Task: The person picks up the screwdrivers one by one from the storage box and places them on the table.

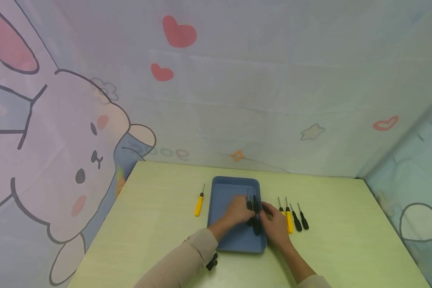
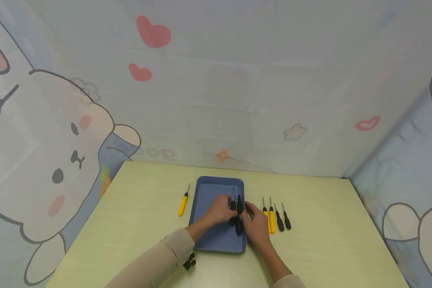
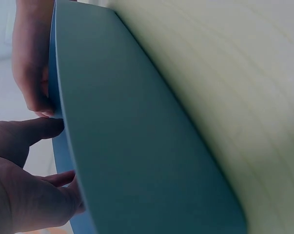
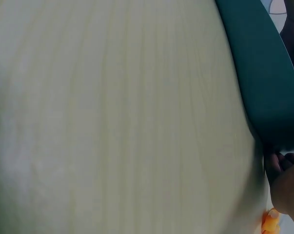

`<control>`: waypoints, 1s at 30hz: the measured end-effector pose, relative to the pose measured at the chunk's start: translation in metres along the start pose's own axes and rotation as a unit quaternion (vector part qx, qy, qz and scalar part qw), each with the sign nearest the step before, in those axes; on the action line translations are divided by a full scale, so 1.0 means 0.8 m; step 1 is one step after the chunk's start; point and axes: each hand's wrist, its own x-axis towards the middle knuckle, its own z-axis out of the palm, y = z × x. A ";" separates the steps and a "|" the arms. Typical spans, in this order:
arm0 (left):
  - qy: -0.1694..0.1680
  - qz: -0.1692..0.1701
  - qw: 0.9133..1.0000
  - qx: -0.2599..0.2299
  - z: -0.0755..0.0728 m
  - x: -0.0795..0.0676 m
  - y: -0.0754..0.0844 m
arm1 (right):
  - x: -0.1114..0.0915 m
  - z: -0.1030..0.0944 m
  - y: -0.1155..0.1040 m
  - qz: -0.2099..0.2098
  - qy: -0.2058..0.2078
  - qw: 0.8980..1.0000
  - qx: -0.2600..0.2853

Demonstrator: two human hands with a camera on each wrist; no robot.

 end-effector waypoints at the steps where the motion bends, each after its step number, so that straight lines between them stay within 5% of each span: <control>1: 0.000 0.001 1.000 0.000 0.000 0.000 0.000 | 0.000 0.000 0.000 -0.001 0.000 1.000 0.001; 22: 0.015 -0.008 0.999 0.042 0.011 0.003 0.006 | 0.000 -0.002 -0.004 -0.004 0.009 1.000 -0.002; 30: 0.019 -0.005 1.000 -0.001 0.007 0.000 0.005 | -0.001 -0.003 -0.005 -0.005 0.009 1.000 0.001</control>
